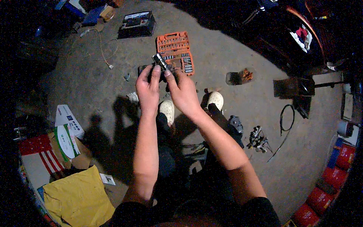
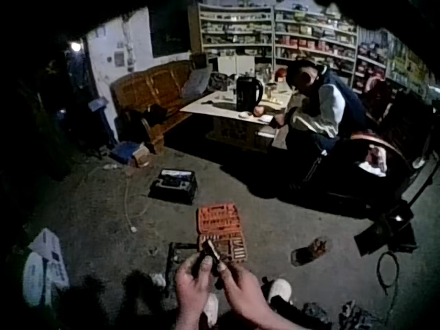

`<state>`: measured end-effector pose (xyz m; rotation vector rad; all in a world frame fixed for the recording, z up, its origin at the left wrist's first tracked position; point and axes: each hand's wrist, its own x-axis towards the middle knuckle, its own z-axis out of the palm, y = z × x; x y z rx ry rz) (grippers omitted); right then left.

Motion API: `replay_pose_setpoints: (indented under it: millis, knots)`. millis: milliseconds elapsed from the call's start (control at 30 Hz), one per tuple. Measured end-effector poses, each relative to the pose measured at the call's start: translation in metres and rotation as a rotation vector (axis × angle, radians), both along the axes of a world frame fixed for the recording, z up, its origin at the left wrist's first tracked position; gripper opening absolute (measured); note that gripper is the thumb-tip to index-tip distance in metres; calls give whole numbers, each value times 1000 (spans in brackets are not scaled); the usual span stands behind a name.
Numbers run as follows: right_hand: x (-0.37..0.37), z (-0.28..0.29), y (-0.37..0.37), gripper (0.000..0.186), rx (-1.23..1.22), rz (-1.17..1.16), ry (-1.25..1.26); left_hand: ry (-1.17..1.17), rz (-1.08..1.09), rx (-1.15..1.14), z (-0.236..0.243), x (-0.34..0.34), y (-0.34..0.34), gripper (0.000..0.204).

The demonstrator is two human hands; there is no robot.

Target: The person sits on the floor and uses a screwdriver and pliers to disassemble and manipulate a small mechanical component. They repeatedly loosen screws, remove parts, and inspect the internal mechanisms of the device.

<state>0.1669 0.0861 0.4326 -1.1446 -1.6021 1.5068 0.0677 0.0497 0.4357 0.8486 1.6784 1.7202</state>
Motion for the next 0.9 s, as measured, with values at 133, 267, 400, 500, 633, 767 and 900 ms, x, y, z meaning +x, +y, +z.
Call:
replay_pose_setpoints:
  millis: [133, 267, 400, 500, 633, 767, 900]
  knots:
    - [-1, 5, -3, 31, 134, -42, -142, -1, -5, 22, -1, 0, 2, 25]
    - [-1, 4, -4, 26, 442, -89, -361, -98, -22, 135, 3, 6, 1, 25]
    - [-1, 7, -1, 27, 433, -73, -370, -98, 3, 112, -2, 6, 4, 24]
    - [4, -7, 7, 32, 204, -11, -191, -170, -29, 53, -1, 6, 9, 24]
    - [9, 15, 5, 43, -500, 145, 290, -498, -124, -5, 11, 5, 2, 29]
    - [11, 29, 5, 46, -706, 203, 487, -703, -234, 35, 15, -5, -4, 27]
    - [13, 24, 7, 46, -787, 262, 675, -645, -276, 167, 15, -10, -5, 31]
